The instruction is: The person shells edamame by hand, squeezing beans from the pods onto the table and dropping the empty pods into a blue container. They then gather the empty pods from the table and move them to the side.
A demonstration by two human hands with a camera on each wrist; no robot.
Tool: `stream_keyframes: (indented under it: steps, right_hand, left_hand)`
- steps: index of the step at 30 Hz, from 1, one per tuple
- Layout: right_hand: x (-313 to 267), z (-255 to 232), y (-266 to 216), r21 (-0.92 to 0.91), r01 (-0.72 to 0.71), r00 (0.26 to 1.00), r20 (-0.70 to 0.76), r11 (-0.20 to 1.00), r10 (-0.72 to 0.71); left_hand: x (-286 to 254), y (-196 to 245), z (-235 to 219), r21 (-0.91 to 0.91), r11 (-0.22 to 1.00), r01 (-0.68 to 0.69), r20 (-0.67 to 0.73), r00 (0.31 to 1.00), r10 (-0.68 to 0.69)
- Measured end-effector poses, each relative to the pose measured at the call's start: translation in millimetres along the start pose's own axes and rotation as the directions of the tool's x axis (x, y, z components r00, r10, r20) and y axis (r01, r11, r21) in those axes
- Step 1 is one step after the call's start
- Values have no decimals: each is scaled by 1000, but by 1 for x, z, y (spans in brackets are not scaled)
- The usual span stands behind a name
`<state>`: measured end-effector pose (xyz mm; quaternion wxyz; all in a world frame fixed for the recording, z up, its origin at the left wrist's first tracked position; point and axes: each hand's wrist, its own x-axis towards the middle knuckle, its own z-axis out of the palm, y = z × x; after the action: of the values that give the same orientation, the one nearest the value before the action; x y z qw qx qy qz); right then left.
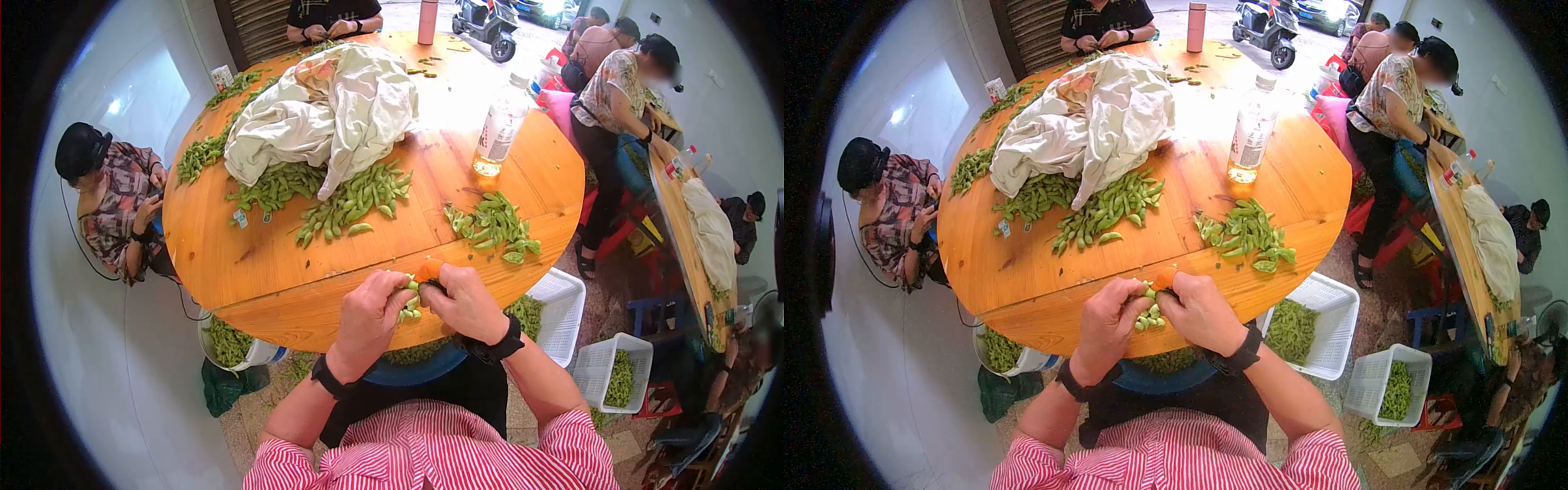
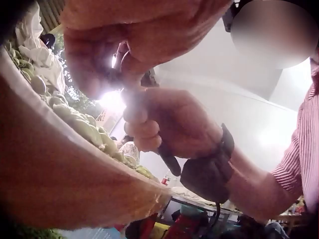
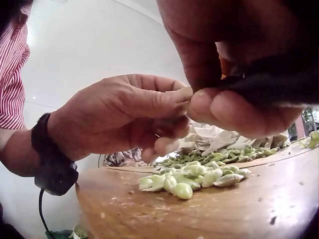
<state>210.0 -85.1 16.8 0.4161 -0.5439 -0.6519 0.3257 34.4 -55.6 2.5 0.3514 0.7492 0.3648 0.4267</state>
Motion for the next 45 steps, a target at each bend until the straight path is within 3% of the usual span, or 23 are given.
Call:
stream_keyframes:
  steps: [1, 5, 7, 8, 9, 10, 13, 14, 16, 17, 19, 21, 22, 24, 27, 32, 34, 36, 44, 45]
  right_hand:
    - [-1, 1, 1, 2, -1, 1000, 1, 1000, 1]
    - [-2, 2, 1, -21, 15, 1000, -4, 1000, -15]
    - [-1, 0, 2, -34, 24, 1000, 4, 999, -24]
    - [-1, 0, 2, 3, 37, 999, 25, 999, -37]
    - [0, -1, 3, 39, 49, 998, 46, 998, -51]
    - [0, -3, 4, 39, 49, 998, 47, 998, -50]
    - [2, -5, 10, 72, 14, 993, 114, 997, -22]
    - [4, -4, 16, 167, -32, 992, 123, 985, 12]
    - [5, -3, 19, 260, -77, 990, 134, 963, 43]
    - [6, -3, 18, 242, -111, 988, 135, 964, 79]
    - [6, -3, 17, 223, -144, 984, 136, 964, 115]
    - [4, -2, 14, 44, -105, 994, 43, 993, 103]
    - [4, -2, 12, 44, -105, 994, 43, 993, 103]
    - [4, 0, 6, 160, -42, 999, -25, 986, 47]
    - [5, 1, 10, 181, 35, 999, 7, 983, -37]
    - [3, -3, 2, 86, 38, 999, 24, 996, -41]
    - [4, -4, 0, 63, 51, 998, 23, 997, -53]
    - [4, -4, 1, -45, 78, 997, 0, 996, -78]
    - [6, 4, 15, -67, 102, 993, -51, 993, -106]
    - [6, 5, 17, -74, 100, 992, -67, 992, -105]
  left_hand:
    - [0, -2, 0, 162, 976, -147, 2, 989, 148]
    - [0, -4, 1, 196, 966, -168, -17, 985, 174]
    - [-2, -12, 1, -96, 995, 28, 41, 999, -24]
    - [-2, -13, -1, -96, 995, 29, 41, 999, -25]
    - [-1, -14, -4, -337, 901, 273, 152, 960, -234]
    - [0, -15, -6, -521, 694, 497, 307, 868, -391]
    - [3, -14, -8, -592, 587, 553, 382, 833, -399]
    - [2, -13, -7, -592, 587, 552, 381, 834, -399]
    - [3, -13, -3, -702, 402, 588, 409, 795, -449]
    - [3, -12, -2, -702, 402, 587, 408, 795, -449]
    - [2, -12, 0, -617, 586, 525, 314, 847, -428]
    - [1, -13, -1, -607, 602, 518, 321, 853, -411]
    - [1, -14, -2, -597, 619, 511, 327, 859, -393]
    - [1, -17, -4, -611, 589, 528, 362, 849, -385]
    - [1, -24, -7, -636, 509, 581, 435, 814, -385]
    - [3, -19, -5, -670, 407, 621, 461, 777, -428]
    - [2, -17, -3, -591, 597, 543, 338, 838, -428]
    - [1, -17, 0, -580, 619, 530, 318, 847, -427]
    - [4, -13, 1, -568, 609, 554, 318, 830, -458]
    - [6, -12, 1, -522, 656, 544, 288, 837, -465]
